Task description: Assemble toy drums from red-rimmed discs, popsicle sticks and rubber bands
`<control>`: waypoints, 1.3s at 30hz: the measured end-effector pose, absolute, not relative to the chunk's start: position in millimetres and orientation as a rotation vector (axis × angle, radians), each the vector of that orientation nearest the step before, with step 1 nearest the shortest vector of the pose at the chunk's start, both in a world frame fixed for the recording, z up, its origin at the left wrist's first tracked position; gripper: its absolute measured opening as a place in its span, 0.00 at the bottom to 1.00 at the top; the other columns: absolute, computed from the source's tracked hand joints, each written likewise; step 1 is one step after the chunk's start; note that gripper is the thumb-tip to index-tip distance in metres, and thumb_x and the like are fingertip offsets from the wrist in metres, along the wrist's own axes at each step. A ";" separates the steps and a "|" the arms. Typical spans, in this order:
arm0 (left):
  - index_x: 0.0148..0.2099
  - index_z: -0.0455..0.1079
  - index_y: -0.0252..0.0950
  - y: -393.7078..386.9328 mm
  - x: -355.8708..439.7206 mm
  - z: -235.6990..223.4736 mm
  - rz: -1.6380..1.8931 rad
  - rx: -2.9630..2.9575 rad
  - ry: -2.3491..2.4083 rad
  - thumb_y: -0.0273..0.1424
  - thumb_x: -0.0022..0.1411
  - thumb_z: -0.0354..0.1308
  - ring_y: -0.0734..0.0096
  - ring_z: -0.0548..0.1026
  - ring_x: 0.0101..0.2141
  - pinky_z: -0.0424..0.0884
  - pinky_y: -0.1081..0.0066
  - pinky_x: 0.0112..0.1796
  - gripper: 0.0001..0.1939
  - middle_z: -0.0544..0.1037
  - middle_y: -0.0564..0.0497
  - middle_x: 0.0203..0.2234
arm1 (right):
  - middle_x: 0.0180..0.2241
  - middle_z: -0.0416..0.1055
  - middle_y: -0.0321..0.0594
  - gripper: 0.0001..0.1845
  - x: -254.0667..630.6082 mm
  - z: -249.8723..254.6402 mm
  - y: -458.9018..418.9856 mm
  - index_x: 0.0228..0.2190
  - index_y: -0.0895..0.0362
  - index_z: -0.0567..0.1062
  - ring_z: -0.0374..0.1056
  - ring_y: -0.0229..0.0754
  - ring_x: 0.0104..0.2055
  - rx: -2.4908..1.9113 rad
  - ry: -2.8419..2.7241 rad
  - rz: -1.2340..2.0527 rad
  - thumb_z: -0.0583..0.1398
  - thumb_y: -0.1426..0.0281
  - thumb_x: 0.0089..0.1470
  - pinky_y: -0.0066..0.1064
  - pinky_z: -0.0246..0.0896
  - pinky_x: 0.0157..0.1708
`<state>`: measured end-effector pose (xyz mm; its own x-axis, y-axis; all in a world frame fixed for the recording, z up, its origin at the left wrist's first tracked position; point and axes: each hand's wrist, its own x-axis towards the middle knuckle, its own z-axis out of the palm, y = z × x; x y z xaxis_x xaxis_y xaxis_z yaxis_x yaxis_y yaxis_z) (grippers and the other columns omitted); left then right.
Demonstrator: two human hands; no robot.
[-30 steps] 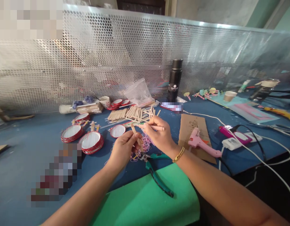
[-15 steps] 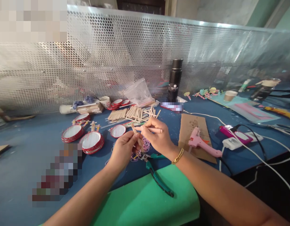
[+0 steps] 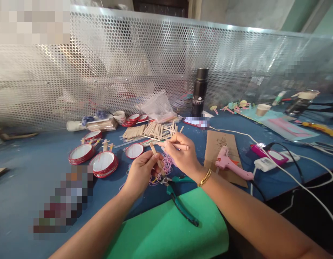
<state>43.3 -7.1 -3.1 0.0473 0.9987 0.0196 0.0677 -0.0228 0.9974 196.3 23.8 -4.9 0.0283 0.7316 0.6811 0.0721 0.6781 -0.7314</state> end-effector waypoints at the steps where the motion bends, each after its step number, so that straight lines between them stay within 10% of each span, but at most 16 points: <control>1: 0.30 0.73 0.36 -7.0 43.4 -3.0 1.154 1.303 1.212 0.54 0.51 0.68 0.76 0.67 0.18 0.62 0.76 0.20 0.24 0.74 0.56 0.17 | 0.23 0.70 0.32 0.12 196.1 -4.9 23.7 0.25 0.53 0.69 0.69 0.38 0.27 -0.698 -1.481 0.570 0.61 0.69 0.60 0.29 0.63 0.30; 39: 0.28 0.73 0.36 -8.5 42.7 -2.3 1.153 1.310 1.222 0.54 0.51 0.69 0.75 0.68 0.18 0.62 0.76 0.20 0.24 0.74 0.54 0.16 | 0.24 0.71 0.33 0.12 195.4 -5.1 24.2 0.25 0.53 0.69 0.69 0.38 0.27 -0.720 -1.487 0.589 0.61 0.67 0.60 0.29 0.64 0.31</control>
